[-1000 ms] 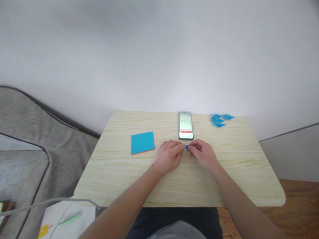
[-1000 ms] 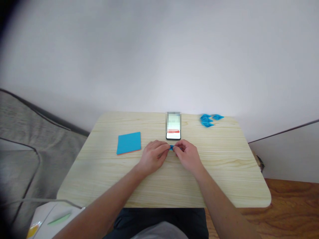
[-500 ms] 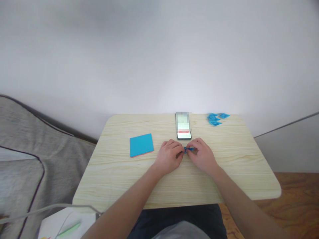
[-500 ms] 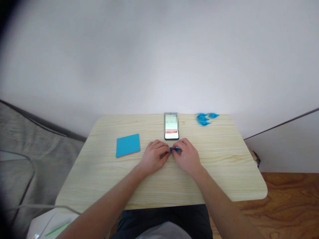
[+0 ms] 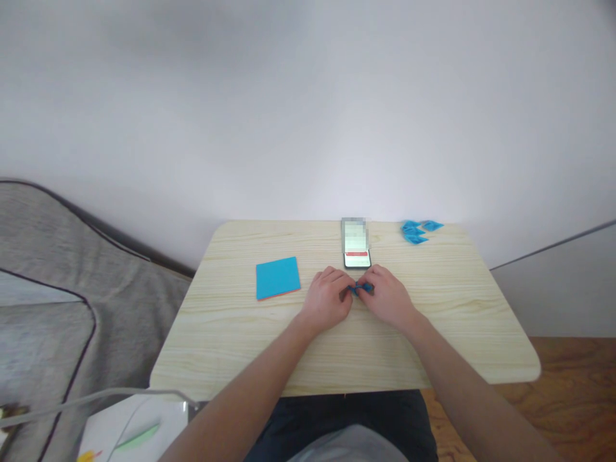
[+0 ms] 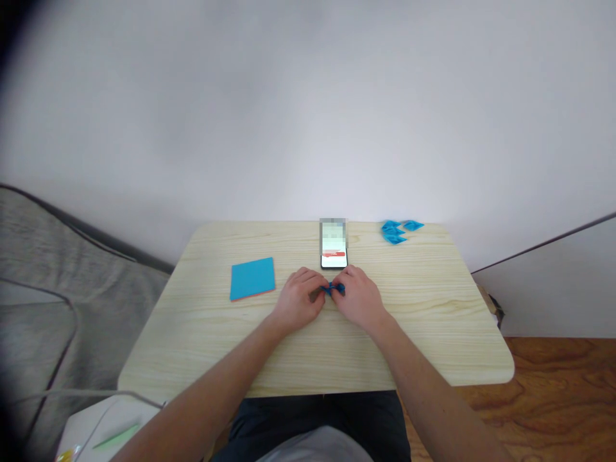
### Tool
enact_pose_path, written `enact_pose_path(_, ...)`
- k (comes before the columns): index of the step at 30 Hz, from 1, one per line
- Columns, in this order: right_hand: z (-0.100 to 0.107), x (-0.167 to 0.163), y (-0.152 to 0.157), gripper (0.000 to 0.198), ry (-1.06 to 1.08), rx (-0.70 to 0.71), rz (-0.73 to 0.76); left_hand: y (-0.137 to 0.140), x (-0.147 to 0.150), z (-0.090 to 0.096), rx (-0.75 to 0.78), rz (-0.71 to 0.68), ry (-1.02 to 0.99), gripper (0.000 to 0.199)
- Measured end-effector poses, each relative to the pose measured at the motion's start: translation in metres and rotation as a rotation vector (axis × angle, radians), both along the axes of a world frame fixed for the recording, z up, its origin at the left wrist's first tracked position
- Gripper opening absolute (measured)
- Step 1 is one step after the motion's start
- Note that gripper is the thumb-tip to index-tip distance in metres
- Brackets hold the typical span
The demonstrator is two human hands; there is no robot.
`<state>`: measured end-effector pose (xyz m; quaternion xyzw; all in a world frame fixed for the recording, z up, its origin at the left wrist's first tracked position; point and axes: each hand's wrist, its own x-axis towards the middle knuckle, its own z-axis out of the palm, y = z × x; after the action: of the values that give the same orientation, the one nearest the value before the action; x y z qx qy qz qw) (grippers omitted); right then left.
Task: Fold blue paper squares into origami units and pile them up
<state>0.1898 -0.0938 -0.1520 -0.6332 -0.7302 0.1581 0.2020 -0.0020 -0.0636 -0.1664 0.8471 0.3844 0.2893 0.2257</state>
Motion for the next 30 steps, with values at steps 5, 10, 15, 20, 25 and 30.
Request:
enact_pose_path(5,-0.001,0.001,0.001,0.007,-0.016,-0.009,0.008,0.0,-0.001,-0.002,0.004,0.023,-0.016,0.026)
enact_pose_path(10,0.0,0.002,-0.001,0.007,-0.017,0.002,0.01,0.001,-0.001,-0.002,0.02,0.026,-0.023,0.015)
enact_pose_path(15,0.0,0.001,-0.004,0.009,0.018,0.028,0.014,0.0,-0.001,-0.002,0.033,0.025,-0.019,0.015)
enact_pose_path(20,-0.003,0.005,-0.007,0.009,0.122,0.053,-0.001,0.0,-0.001,-0.001,0.046,0.018,-0.011,0.015)
enact_pose_path(25,-0.007,0.014,-0.015,0.018,0.267,0.066,-0.091,-0.001,-0.001,-0.001,0.058,0.008,-0.012,0.015)
enact_pose_path(30,-0.013,0.02,-0.021,0.014,0.338,0.079,-0.176,-0.002,0.0,0.0,0.067,-0.009,-0.014,0.015)
